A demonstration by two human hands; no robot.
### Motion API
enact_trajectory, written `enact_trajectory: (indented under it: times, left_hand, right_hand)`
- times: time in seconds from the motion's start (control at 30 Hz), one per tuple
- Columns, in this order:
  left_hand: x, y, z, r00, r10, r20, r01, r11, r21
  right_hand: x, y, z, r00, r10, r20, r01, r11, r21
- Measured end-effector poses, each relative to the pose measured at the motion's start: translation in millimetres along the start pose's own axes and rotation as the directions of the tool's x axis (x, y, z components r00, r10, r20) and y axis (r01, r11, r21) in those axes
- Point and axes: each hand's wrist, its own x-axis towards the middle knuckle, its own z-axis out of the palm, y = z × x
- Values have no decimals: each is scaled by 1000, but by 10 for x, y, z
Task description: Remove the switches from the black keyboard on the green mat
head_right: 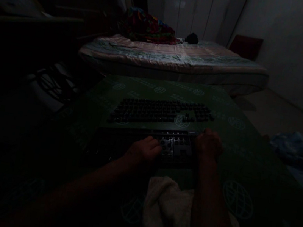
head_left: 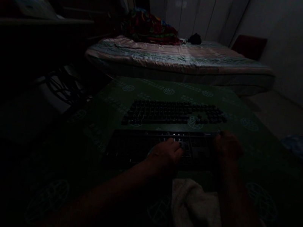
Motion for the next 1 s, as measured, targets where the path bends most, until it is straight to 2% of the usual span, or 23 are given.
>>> enact_trajectory:
  times: [0.2,0.43,0.53,0.7,0.8,1.0]
  left_hand:
    - [-137,-72,-55,996,33,81,-35,999,29]
    - [-276,-195,-222,982,-80,170,74,996,42]
    - [-227,-164,-215,989,-80,123,76,996,41]
    - [-80,-90,-93,999,-38,-9,38,999,3]
    - [-45,-89,-49,1000,-21,12,21,1000,-9]
    - [-110,-165,-102,997,10,76,-12,1000,27]
  right_hand:
    - [5,8,18,1000,-2,-9,2,1000,28]
    - [14,11,43,1000,4,-9,-4,1000,16]
    - [15,8,46,1000,7,-14,-7,1000,2]
    - [8,5,38,1000,-15,-23,15,1000,12]
    - [15,7,46,1000,-12,-21,12,1000,16]
    - [39,12,77,1000,-18,-26,19,1000,20]
